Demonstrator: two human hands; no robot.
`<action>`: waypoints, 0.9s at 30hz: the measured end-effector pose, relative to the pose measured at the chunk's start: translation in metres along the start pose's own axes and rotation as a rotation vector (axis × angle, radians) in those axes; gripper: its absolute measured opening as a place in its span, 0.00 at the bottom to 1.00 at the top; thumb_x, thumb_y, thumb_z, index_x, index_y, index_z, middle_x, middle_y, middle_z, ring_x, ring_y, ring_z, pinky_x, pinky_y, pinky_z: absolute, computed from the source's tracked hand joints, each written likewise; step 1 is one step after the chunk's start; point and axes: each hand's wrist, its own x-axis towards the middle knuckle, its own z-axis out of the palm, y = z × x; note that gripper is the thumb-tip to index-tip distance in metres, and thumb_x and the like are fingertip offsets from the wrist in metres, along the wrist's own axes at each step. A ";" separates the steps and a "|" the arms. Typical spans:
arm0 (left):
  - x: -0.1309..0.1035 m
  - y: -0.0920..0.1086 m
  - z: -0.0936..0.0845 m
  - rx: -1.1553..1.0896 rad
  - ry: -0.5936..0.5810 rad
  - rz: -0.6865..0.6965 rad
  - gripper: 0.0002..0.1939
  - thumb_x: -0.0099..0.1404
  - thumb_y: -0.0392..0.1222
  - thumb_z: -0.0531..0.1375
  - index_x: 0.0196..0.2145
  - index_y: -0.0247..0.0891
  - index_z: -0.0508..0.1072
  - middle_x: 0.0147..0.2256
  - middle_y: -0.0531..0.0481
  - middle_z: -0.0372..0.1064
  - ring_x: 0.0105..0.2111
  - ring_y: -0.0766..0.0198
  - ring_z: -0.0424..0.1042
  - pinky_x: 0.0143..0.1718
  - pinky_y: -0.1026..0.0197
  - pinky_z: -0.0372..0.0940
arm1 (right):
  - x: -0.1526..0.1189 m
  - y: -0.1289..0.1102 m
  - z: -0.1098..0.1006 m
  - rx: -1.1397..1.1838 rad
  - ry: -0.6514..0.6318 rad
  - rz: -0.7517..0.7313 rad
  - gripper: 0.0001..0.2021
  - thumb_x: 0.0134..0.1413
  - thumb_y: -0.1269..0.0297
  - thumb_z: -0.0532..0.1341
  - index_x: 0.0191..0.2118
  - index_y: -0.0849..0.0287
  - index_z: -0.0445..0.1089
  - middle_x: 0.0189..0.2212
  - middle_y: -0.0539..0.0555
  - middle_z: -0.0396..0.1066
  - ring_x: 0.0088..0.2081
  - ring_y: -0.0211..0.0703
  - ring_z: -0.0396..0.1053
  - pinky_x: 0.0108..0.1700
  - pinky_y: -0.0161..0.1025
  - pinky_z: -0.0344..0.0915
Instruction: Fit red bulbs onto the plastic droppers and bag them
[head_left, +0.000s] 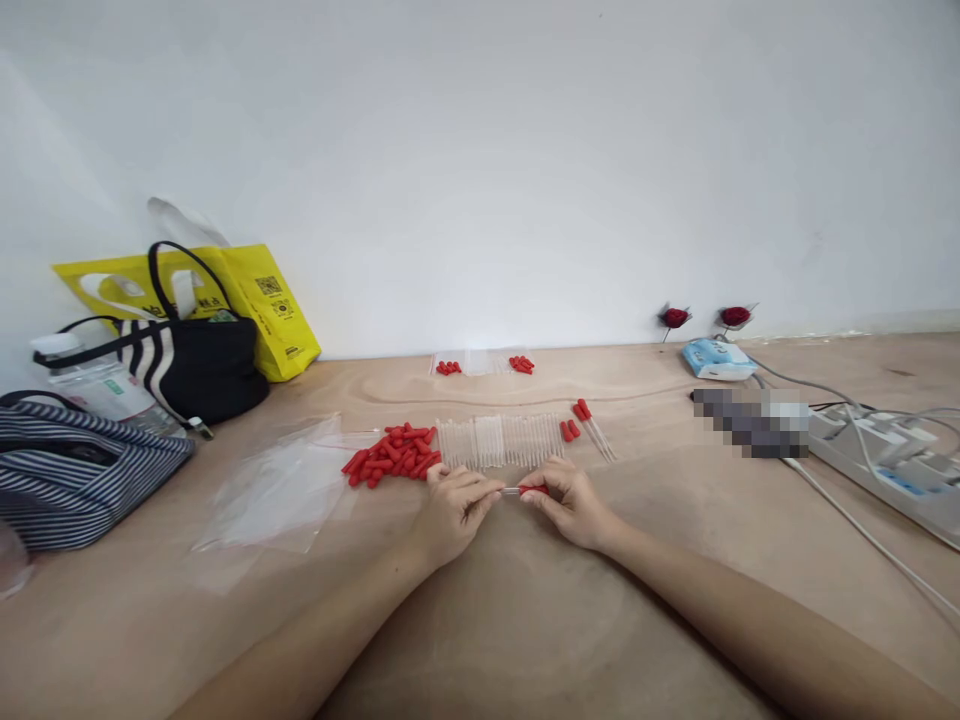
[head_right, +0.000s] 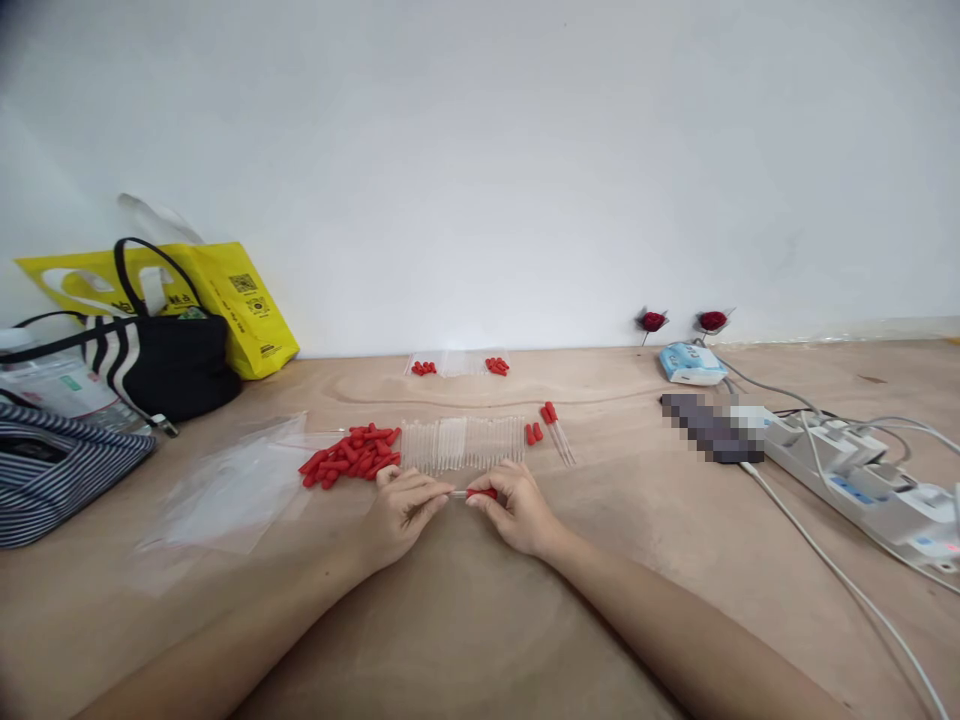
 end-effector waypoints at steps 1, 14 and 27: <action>0.000 0.001 0.000 0.008 0.002 0.008 0.10 0.64 0.40 0.52 0.36 0.44 0.73 0.29 0.55 0.74 0.29 0.67 0.66 0.36 0.57 0.45 | 0.000 0.000 0.000 -0.008 -0.003 -0.015 0.08 0.54 0.62 0.56 0.30 0.56 0.70 0.26 0.51 0.71 0.30 0.39 0.64 0.37 0.40 0.58; -0.004 0.002 0.003 0.102 0.041 0.063 0.10 0.64 0.40 0.52 0.35 0.44 0.73 0.30 0.54 0.75 0.27 0.67 0.67 0.39 0.55 0.46 | 0.000 -0.005 0.000 -0.162 -0.001 -0.148 0.08 0.55 0.62 0.55 0.31 0.57 0.69 0.25 0.52 0.70 0.29 0.39 0.64 0.36 0.40 0.55; -0.006 0.003 0.005 0.093 0.068 0.075 0.10 0.64 0.40 0.51 0.34 0.43 0.73 0.28 0.54 0.75 0.26 0.68 0.67 0.39 0.54 0.46 | 0.000 -0.005 0.003 -0.160 -0.058 -0.157 0.06 0.54 0.64 0.54 0.32 0.57 0.68 0.25 0.52 0.69 0.30 0.39 0.63 0.36 0.39 0.55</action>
